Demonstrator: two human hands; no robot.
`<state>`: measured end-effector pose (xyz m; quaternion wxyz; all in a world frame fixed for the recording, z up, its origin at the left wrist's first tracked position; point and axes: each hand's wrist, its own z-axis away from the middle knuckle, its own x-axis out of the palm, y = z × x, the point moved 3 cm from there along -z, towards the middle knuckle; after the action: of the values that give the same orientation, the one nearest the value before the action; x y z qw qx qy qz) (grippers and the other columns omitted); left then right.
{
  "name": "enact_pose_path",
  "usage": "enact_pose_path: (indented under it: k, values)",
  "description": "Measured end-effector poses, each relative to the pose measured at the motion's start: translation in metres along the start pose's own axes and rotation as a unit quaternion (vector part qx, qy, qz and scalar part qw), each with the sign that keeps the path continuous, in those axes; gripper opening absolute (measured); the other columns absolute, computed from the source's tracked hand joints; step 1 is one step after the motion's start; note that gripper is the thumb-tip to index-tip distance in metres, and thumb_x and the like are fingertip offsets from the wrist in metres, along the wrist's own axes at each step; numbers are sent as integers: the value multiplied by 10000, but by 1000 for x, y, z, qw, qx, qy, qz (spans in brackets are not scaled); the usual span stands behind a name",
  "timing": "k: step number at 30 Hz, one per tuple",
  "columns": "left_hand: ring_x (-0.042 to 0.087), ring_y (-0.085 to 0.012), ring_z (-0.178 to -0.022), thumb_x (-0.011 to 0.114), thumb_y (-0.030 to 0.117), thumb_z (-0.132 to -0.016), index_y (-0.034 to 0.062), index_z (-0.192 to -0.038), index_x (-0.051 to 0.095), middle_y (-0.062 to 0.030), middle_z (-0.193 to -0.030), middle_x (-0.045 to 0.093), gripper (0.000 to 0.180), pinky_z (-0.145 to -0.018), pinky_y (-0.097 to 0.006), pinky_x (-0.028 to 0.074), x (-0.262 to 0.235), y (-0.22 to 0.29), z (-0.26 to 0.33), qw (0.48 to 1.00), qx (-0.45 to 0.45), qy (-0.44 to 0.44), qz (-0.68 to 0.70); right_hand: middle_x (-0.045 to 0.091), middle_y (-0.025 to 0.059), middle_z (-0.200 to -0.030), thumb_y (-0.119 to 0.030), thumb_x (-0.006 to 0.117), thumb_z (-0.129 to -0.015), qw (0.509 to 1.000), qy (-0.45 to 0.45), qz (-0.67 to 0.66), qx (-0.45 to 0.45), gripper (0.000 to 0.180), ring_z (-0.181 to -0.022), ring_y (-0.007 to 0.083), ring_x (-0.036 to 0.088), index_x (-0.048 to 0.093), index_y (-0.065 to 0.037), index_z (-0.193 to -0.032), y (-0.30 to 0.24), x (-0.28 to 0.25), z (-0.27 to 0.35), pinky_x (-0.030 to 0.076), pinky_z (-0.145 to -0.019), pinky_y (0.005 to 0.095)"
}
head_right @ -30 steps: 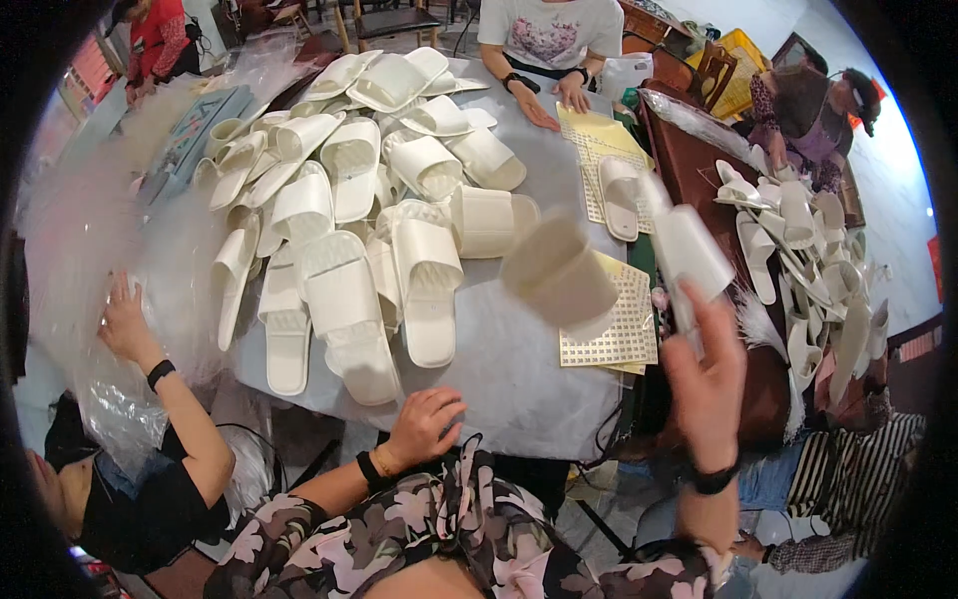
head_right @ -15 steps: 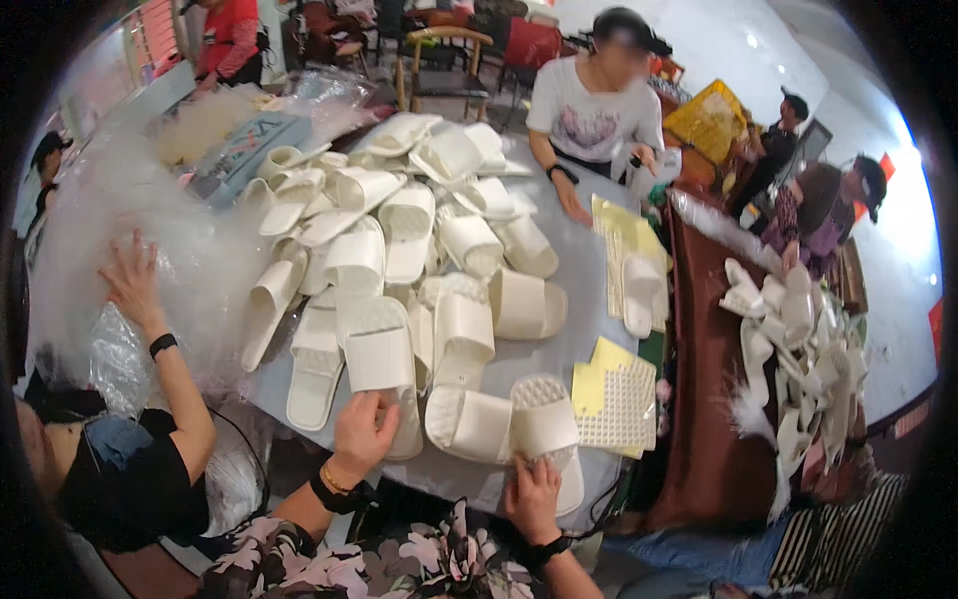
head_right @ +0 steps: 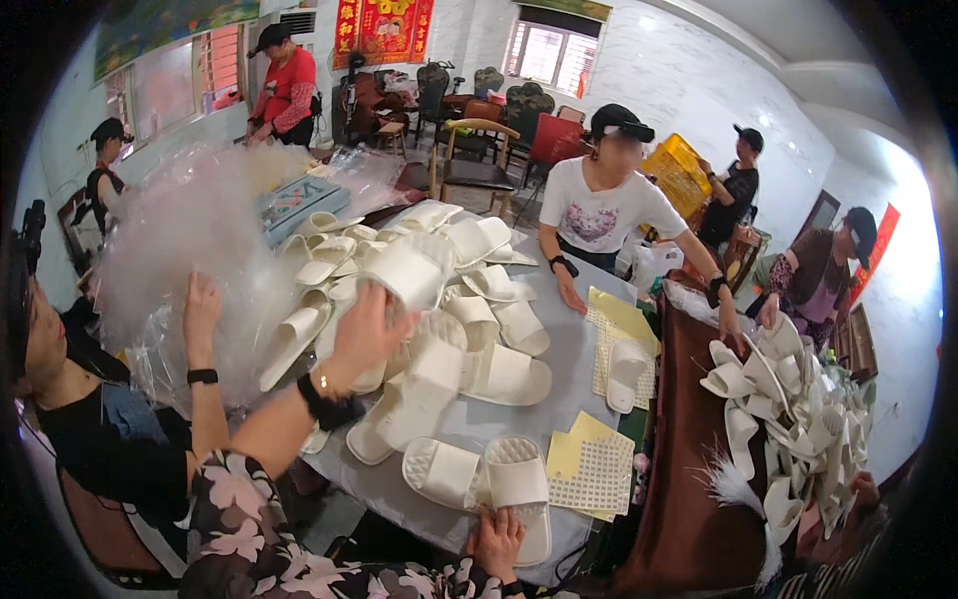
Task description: Applying labels or stickers to white slippers in a manufacturing setting.
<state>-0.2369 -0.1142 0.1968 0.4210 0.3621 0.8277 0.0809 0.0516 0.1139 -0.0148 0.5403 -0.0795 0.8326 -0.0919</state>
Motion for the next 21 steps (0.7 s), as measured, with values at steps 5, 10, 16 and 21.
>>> enact_pose_path:
  k: [5, 10, 16, 21]
  values:
    - [574, -461, -1023, 639, 475, -836, -98, -1287, 387, -319, -1284, 446, 772, -830, -481, 507, -28, -11, -140, 995, 32, 83, -56, 531, 177, -1214, -191, 637, -689, 1000, -5, 3, -9, 512, -1182, 368, 471, 629, -109, -1194, -5, -7, -2, 352, -985, 491]
    - [611, -431, -980, 665, 400, -817, -58, -1188, 527, -282, -1100, 601, 605, -818, -486, 510, -25, -35, -147, 983, -49, 82, -155, 531, 206, -1226, -169, 623, -722, 1000, -7, -16, 1, 473, -1186, 392, 467, 633, -100, -1189, -6, -10, -3, 341, -995, 496]
    - [574, -402, -1064, 718, 343, -729, 38, -1123, 638, -227, -1185, 587, 504, -886, -478, 484, 27, -29, 16, 939, -71, -287, -174, 519, 204, -1245, -164, 638, -705, 1000, -8, -22, -3, 499, -1199, 388, 456, 627, -105, -1201, -3, -6, -2, 336, -998, 505]
    - [395, -380, -1286, 749, 278, -694, 54, -1120, 617, -196, -1317, 490, 499, -1030, -527, 355, 48, -29, 99, 968, 0, -162, -193, 517, 198, -1257, -179, 627, -702, 1000, 5, -4, -10, 528, -1204, 385, 463, 617, -131, -1228, -2, -4, -1, 340, -1004, 512]
